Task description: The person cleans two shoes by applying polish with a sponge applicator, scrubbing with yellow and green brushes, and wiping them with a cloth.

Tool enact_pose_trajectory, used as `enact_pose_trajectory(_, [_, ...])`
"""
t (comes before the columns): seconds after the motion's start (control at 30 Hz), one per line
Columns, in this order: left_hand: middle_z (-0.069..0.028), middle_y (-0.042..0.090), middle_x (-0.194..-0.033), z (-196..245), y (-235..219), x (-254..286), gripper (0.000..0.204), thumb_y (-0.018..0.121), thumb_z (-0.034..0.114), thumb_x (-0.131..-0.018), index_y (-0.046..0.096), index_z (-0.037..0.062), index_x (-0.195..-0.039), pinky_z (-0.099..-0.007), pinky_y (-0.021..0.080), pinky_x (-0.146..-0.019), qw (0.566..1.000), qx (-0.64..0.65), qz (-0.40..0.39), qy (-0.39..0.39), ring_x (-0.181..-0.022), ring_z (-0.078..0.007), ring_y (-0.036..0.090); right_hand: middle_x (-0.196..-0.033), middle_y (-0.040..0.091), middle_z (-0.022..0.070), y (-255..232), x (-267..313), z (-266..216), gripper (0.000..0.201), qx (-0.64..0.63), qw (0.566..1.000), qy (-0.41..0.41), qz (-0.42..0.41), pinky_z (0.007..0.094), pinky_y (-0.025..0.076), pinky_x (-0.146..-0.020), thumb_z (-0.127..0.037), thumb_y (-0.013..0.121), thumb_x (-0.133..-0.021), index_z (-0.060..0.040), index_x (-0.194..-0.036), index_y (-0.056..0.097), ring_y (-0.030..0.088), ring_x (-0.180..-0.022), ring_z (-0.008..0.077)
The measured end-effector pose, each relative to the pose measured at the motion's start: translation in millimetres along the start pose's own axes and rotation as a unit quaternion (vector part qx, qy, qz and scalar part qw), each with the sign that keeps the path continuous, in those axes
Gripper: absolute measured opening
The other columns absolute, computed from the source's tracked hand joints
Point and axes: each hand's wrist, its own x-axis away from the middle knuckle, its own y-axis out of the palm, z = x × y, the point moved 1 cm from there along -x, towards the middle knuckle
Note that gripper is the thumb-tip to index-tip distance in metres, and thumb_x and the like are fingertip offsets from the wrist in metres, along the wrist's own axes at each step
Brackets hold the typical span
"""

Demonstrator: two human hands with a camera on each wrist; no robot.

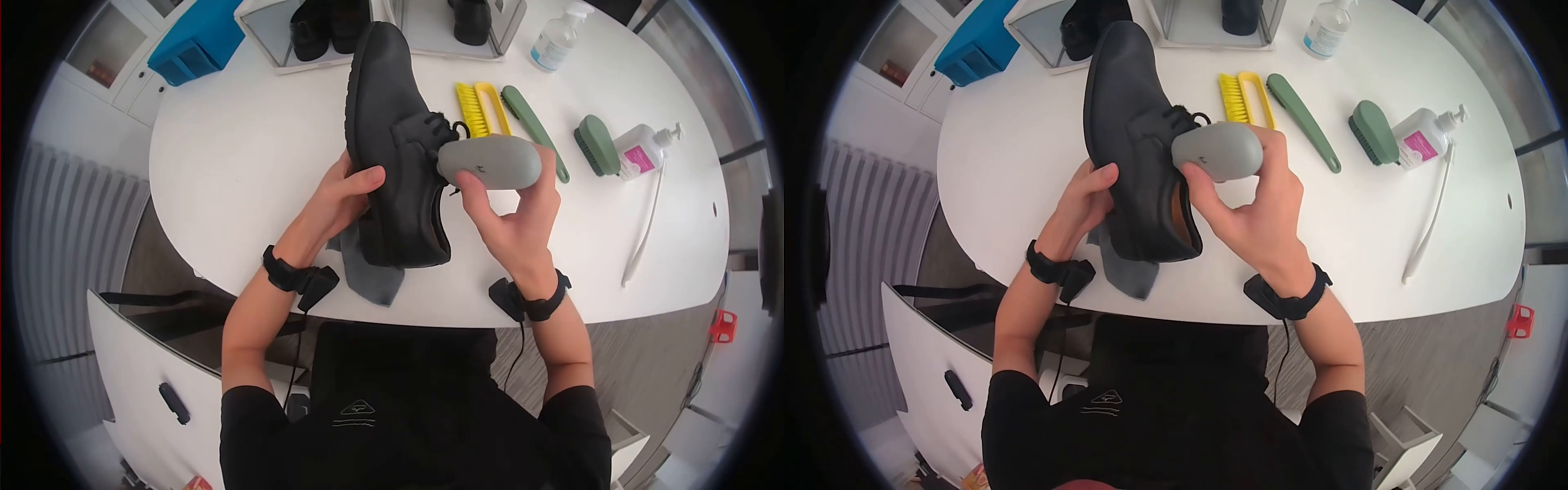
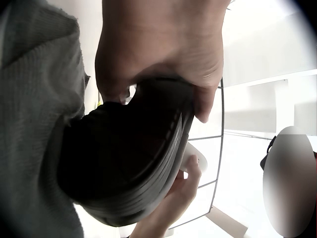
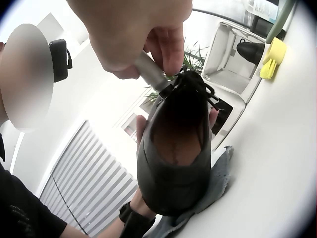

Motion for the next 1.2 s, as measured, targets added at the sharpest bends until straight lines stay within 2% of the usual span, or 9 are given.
enact_pose_trajectory(0.07, [-0.0208,0.04,-0.162,-1.2,1.7,0.2,0.108,0.085,0.038,-0.088,0.021,-0.0046,-0.164,-0.0446,0.032,-0.126,1.0,-0.001,-0.004,-0.003,-0.151,-0.0322,0.041,-0.104,0.078,0.0126,1.7,-0.6,-0.9,0.052,-0.003,1.0,0.01,0.007,0.0303,0.06,-0.082,-0.012,0.088,-0.085,-0.0002,-0.123,0.055,0.078,-0.092,0.0207])
enact_pose_trajectory(0.17, [-0.019,0.053,-0.155,-8.7,2.5,2.2,0.101,0.08,0.055,-0.091,0.037,-0.0062,-0.158,-0.0458,0.045,-0.116,0.997,-0.068,0.019,0.04,-0.142,-0.0314,0.054,-0.105,0.077,0.0131,2.6,-0.5,2.2,0.051,-0.012,1.0,0.025,0.013,0.0317,0.061,-0.083,-0.012,0.088,-0.086,-0.0003,-0.123,0.055,0.079,-0.093,0.0221])
enact_pose_trajectory(0.27, [-0.0187,0.049,-0.158,-11.1,-1.0,1.8,0.109,0.079,0.063,-0.088,0.033,-0.0052,-0.16,-0.046,0.043,-0.118,0.995,-0.09,0.019,0.045,-0.145,-0.0314,0.051,-0.105,0.077,0.0139,3.6,-2.8,3.9,0.051,-0.022,0.999,0.033,0.022,0.0328,0.061,-0.084,-0.013,0.088,-0.086,-0.0001,-0.123,0.055,0.079,-0.094,0.0231])
enact_pose_trajectory(0.33, [-0.0173,0.034,-0.167,-14.2,-7.8,0.0,0.115,0.081,0.054,-0.091,0.016,-0.0022,-0.167,-0.0421,0.03,-0.127,0.998,-0.054,-0.028,0.022,-0.154,-0.0282,0.036,-0.106,0.077,0.0143,4.2,-5.4,4.0,0.051,-0.024,0.999,0.033,0.028,0.0334,0.061,-0.084,-0.013,0.088,-0.087,0.0001,-0.124,0.055,0.079,-0.095,0.0236])
enact_pose_trajectory(0.47, [-0.0177,0.034,-0.167,-17.2,-10.8,-0.1,0.113,0.078,0.058,-0.093,0.018,-0.0021,-0.167,-0.0415,0.029,-0.127,0.996,-0.07,-0.045,0.018,-0.155,-0.0275,0.035,-0.105,0.077,0.0152,4.7,-15.4,1.8,0.05,-0.011,1.0,0.014,0.025,0.0334,0.062,-0.083,-0.015,0.086,-0.089,0.0008,-0.122,0.053,0.079,-0.092,0.0244])
enact_pose_trajectory(0.63, [-0.0164,0.041,-0.166,-14.7,0.9,0.6,0.098,0.047,0.072,-0.104,0.025,0.0002,-0.166,-0.0491,0.037,-0.122,0.994,-0.059,-0.095,0.02,-0.152,-0.0326,0.043,-0.104,0.077,0.0168,7.6,-33.7,-2.5,0.046,-0.048,0.998,0.04,0.007,0.0326,0.063,-0.077,-0.015,0.084,-0.091,0.0016,-0.119,0.052,0.08,-0.088,0.0247])
enact_pose_trajectory(0.73, [-0.0152,0.04,-0.167,-7.4,7.0,2.3,0.093,0.039,0.073,-0.106,0.025,0.0033,-0.167,-0.0501,0.038,-0.121,0.995,-0.036,-0.098,0.009,-0.152,-0.0326,0.043,-0.103,0.077,0.0169,12.6,-37.6,-5.1,0.045,-0.085,0.995,0.055,0.007,0.0311,0.062,-0.075,-0.015,0.084,-0.091,0.0019,-0.117,0.051,0.08,-0.088,0.0241])
enact_pose_trajectory(0.93, [-0.015,0.037,-0.166,-11.7,0.1,-5.5,0.096,0.056,0.065,-0.104,0.021,0.0006,-0.166,-0.0481,0.037,-0.123,0.995,-0.003,-0.1,0.02,-0.152,-0.0284,0.042,-0.103,0.077,0.0148,20.9,-32.1,-13.8,0.045,-0.15,0.985,0.086,-0.009,0.0286,0.061,-0.074,-0.014,0.085,-0.09,0.0022,-0.117,0.052,0.079,-0.086,0.0204])
enact_pose_trajectory(1.2, [-0.0185,0.047,-0.153,-18.0,-3.6,-10.1,0.109,0.068,0.072,-0.094,0.026,-0.0037,-0.16,-0.0468,0.048,-0.111,0.999,-0.014,-0.003,0.049,-0.14,-0.027,0.053,-0.109,0.076,0.0106,14.8,-28.7,-24.2,0.044,-0.06,0.988,-0.086,-0.114,0.0301,0.059,-0.075,-0.008,0.083,-0.09,-0.0021,-0.127,0.061,0.076,-0.082,0.0202])
